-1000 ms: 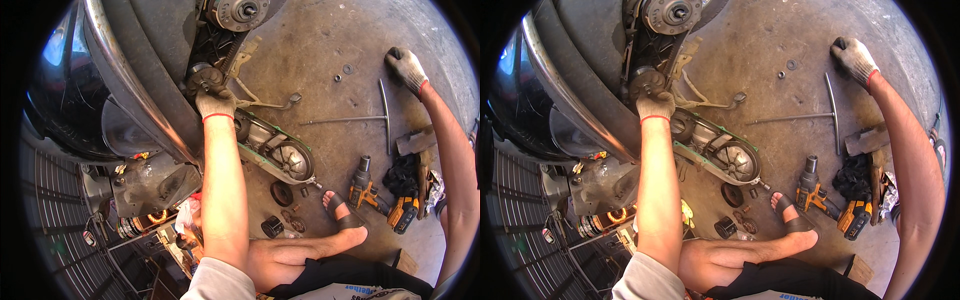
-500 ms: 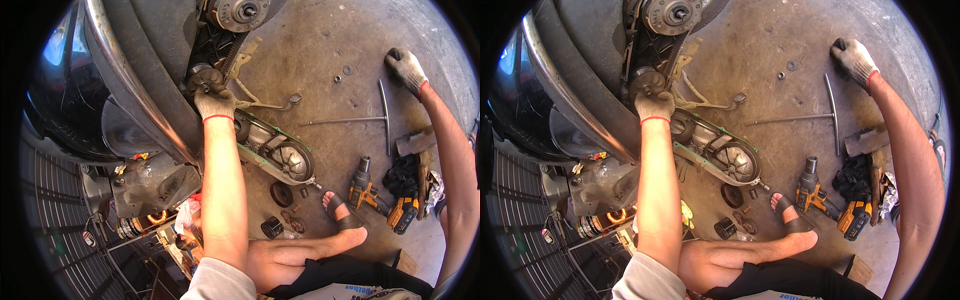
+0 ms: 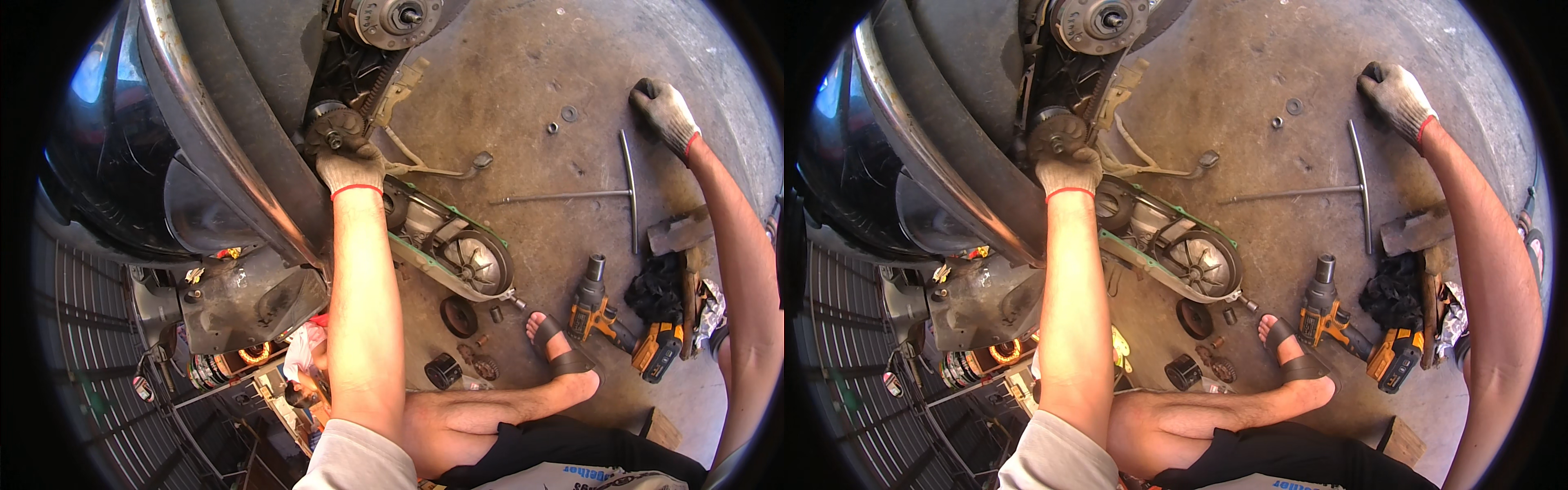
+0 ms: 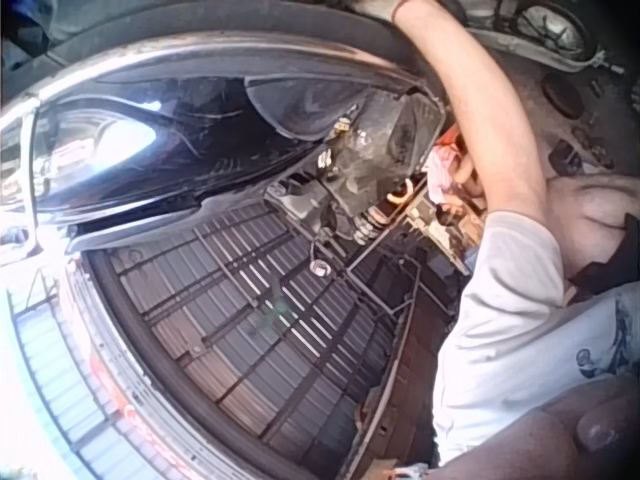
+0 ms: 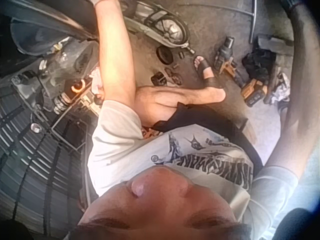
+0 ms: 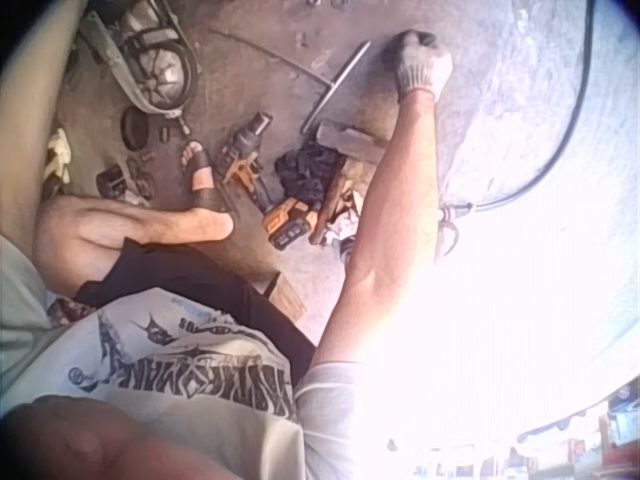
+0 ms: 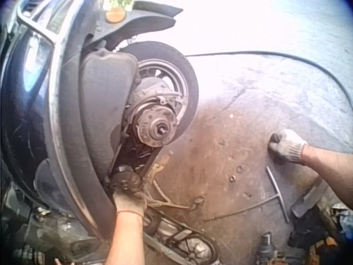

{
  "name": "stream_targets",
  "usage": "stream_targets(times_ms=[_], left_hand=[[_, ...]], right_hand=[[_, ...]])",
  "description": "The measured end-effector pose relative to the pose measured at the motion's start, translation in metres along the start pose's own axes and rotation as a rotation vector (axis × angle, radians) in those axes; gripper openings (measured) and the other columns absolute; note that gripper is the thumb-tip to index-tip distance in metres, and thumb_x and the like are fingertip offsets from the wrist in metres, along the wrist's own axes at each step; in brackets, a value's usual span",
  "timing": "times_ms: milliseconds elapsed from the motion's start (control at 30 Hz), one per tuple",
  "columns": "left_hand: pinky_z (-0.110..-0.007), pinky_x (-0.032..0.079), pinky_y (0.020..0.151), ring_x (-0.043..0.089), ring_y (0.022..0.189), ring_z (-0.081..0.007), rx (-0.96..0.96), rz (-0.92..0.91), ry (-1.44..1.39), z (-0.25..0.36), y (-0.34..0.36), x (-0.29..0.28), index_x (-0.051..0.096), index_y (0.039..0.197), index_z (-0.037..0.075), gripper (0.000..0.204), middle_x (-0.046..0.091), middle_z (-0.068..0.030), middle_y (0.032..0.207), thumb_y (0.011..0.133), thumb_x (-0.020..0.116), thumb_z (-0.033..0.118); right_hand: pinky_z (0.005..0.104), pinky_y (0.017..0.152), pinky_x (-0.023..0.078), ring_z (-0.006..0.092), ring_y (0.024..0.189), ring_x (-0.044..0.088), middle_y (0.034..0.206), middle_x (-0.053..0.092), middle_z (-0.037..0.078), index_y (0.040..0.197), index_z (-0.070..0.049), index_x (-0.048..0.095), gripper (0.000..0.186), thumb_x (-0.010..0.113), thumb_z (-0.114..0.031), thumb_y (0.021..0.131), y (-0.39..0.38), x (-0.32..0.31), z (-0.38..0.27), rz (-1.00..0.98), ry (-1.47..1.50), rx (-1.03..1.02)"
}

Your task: The person puts on gloves, removes transmission and drive components from a scooter, and applies grease from a container onto the parts by hand.

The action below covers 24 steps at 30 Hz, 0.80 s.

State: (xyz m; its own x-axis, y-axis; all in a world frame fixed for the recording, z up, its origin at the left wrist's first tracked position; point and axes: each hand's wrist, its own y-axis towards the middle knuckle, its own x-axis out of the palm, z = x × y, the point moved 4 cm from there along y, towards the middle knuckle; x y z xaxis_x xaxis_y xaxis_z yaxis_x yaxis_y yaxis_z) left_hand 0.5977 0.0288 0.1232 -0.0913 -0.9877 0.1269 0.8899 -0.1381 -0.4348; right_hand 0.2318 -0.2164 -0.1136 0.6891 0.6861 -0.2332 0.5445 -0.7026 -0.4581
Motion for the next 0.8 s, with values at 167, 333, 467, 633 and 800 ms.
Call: stream_targets(times_ms=[167,333,467,633,800], left_hand=[[-0.017,0.027,0.047,0.047,0.053,-0.0020,0.067,0.013,0.067,-0.001,0.012,-0.003,0.062,0.088,0.022,0.022,0.059,0.0129,0.072,0.099,0.046,0.031],[-0.019,0.025,0.046,0.040,0.051,-0.0024,-0.041,-0.050,-0.080,0.001,0.012,-0.001,0.061,0.083,0.022,0.024,0.051,0.0134,0.065,0.099,0.048,0.033],[-0.020,0.023,0.045,0.035,0.049,-0.0031,-0.077,-0.007,-0.049,-0.007,-0.003,0.007,0.060,0.082,0.023,0.025,0.046,0.0132,0.061,0.100,0.047,0.035],[-0.027,0.031,0.047,0.039,0.049,-0.0103,0.102,-0.212,0.529,-0.042,-0.024,-0.010,0.051,0.076,0.017,0.036,0.042,0.0041,0.058,0.103,0.041,0.040],[-0.047,0.054,0.089,0.068,0.098,-0.0445,0.437,-0.335,1.824,-0.148,-0.080,0.017,0.063,0.107,-0.008,0.055,0.067,-0.0328,0.102,0.096,0.056,0.046]], right_hand=[[0.0348,0.054,0.050,0.0175,0.053,0.061,0.063,0.062,0.009,0.088,0.001,0.062,0.026,0.057,-0.023,0.094,0.000,0.001,-0.001,0.017,-0.021,-0.041],[0.0349,0.054,0.050,0.0174,0.053,0.061,0.063,0.061,0.009,0.089,0.001,0.063,0.026,0.057,-0.024,0.094,0.001,0.001,0.001,0.001,-0.004,-0.030],[0.0346,0.053,0.049,0.0172,0.053,0.061,0.062,0.061,0.009,0.090,0.001,0.063,0.026,0.057,-0.023,0.094,0.000,0.000,0.002,-0.008,-0.009,-0.004],[0.0351,0.054,0.050,0.0182,0.053,0.062,0.062,0.062,0.009,0.089,0.002,0.063,0.027,0.057,-0.024,0.094,0.003,0.001,0.000,-0.004,-0.032,-0.034],[0.0394,0.067,0.052,0.0244,0.068,0.067,0.073,0.064,0.020,0.095,0.002,0.066,0.029,0.059,-0.025,0.091,0.010,-0.004,0.014,0.072,-0.160,-0.138]])
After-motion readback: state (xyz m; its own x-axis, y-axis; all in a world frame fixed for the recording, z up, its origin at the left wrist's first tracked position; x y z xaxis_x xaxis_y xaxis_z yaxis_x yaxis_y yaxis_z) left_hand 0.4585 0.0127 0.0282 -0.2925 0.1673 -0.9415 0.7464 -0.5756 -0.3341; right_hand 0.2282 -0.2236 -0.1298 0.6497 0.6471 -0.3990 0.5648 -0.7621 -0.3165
